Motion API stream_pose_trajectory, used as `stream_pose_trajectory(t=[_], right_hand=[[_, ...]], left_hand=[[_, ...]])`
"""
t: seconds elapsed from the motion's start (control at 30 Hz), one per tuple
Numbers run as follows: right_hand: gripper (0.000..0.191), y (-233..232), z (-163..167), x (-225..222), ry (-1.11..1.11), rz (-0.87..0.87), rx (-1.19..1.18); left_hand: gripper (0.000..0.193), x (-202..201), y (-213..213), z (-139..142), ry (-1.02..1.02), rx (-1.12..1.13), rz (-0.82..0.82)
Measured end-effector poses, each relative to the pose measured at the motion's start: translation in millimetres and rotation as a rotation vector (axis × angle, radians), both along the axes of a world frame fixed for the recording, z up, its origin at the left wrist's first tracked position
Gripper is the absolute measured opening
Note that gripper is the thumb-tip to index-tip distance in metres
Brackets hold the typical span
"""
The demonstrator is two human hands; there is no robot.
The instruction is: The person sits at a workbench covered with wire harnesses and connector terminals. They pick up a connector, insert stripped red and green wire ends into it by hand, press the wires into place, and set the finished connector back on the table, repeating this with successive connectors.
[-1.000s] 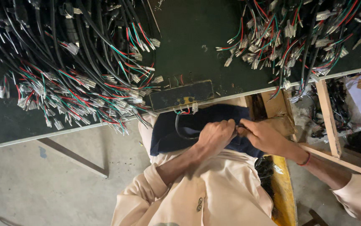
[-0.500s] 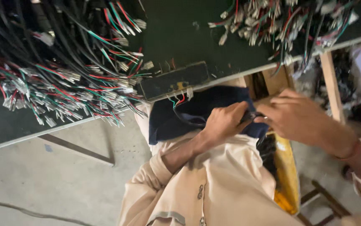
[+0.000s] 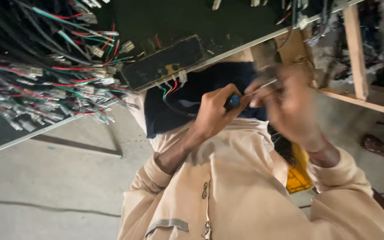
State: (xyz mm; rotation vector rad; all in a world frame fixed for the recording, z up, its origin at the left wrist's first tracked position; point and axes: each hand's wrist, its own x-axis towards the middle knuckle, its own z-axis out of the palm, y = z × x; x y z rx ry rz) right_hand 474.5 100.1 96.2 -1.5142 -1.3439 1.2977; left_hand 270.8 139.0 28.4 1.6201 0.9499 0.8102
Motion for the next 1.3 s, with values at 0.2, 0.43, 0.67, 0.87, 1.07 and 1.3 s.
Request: stream_pose_trajectory(t=[0.2, 0.43, 0.67, 0.87, 1.07, 1.3], right_hand=[[0.03, -11, -32, -26, -0.004, -0.038, 0.157], [0.036, -18, -56, -34, -0.179, -0.108, 0.402], [0.034, -37, -81, -66, -0.251, -0.271, 0.422], [0.038, -28, -67, -71, -0.269, -0.318, 0.397], [0.034, -17, -51, -67, -0.266, -0.291, 0.475], [0.039, -14, -48, -67, -0.546, 0.065, 0.448]], left_hand=[[0.033, -8, 1, -1, 0.003, 0.067, -0.02], [0.022, -8, -3, -8, 0.092, -0.007, -0.044], [0.021, -11, -4, -7, 0.103, -0.078, -0.052], [0.015, -12, -11, -1, 0.141, 0.004, -0.006], [0.011, -15, -8, -4, 0.158, -0.064, 0.005], [0.017, -21, -12, -14, 0.174, -0.048, -0.021]])
